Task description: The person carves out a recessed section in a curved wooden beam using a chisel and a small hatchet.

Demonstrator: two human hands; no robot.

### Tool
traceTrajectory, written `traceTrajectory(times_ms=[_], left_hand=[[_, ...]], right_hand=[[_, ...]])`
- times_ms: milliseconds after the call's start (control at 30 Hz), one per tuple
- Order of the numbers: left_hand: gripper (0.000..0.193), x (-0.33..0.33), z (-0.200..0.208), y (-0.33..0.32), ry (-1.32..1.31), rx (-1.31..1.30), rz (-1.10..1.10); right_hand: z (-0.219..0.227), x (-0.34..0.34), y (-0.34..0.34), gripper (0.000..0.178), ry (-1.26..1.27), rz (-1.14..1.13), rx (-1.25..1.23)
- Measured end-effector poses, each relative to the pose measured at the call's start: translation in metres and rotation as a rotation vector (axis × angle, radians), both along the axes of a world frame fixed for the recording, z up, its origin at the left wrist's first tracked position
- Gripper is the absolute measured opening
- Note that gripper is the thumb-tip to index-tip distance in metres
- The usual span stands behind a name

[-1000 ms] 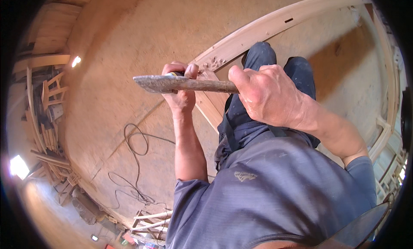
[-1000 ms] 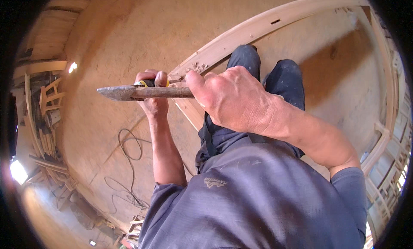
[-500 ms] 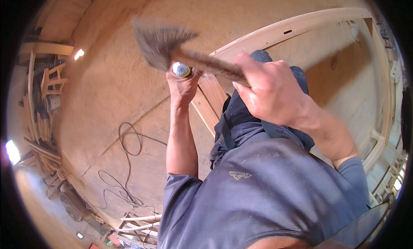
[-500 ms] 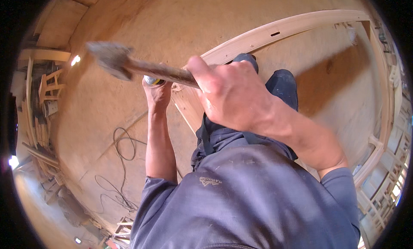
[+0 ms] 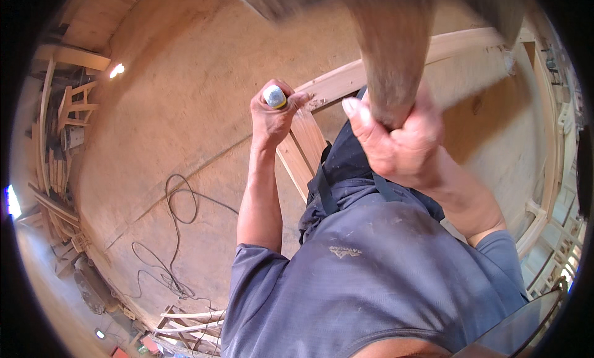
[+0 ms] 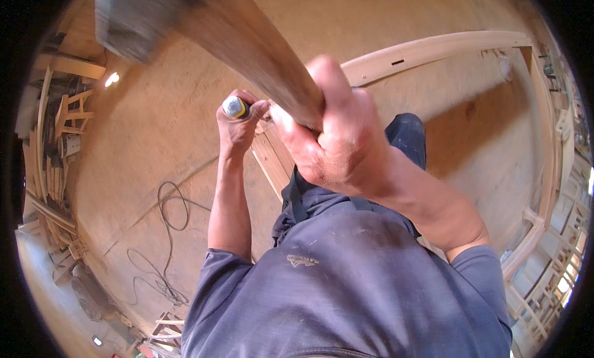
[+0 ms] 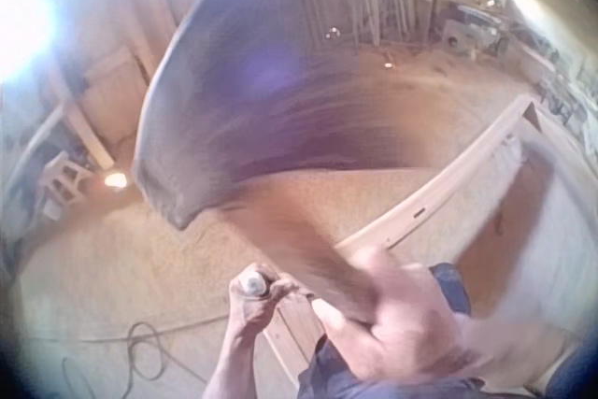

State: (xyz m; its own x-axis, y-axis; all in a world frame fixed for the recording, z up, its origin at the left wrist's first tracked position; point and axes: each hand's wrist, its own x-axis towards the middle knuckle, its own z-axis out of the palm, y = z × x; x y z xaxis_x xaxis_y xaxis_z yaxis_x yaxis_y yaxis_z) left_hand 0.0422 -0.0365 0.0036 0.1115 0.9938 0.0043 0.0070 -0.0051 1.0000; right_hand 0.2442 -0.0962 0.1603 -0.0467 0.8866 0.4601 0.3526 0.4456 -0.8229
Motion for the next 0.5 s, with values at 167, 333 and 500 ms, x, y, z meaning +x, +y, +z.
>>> traceTrajectory(times_ms=[167,333,500], left_hand=[[0.019,-0.003,-0.013,-0.004,0.102,0.027,0.018],[0.032,-0.007,-0.011,-0.002,0.140,-0.017,0.006],[0.035,0.012,-0.008,0.004,0.105,0.062,0.028]], right_hand=[[-0.038,0.022,0.010,0.026,-0.788,0.194,-0.303],[0.022,0.009,0.004,0.019,-0.298,0.040,-0.175],[-0.055,0.025,0.006,0.027,-0.815,0.190,-0.257]])
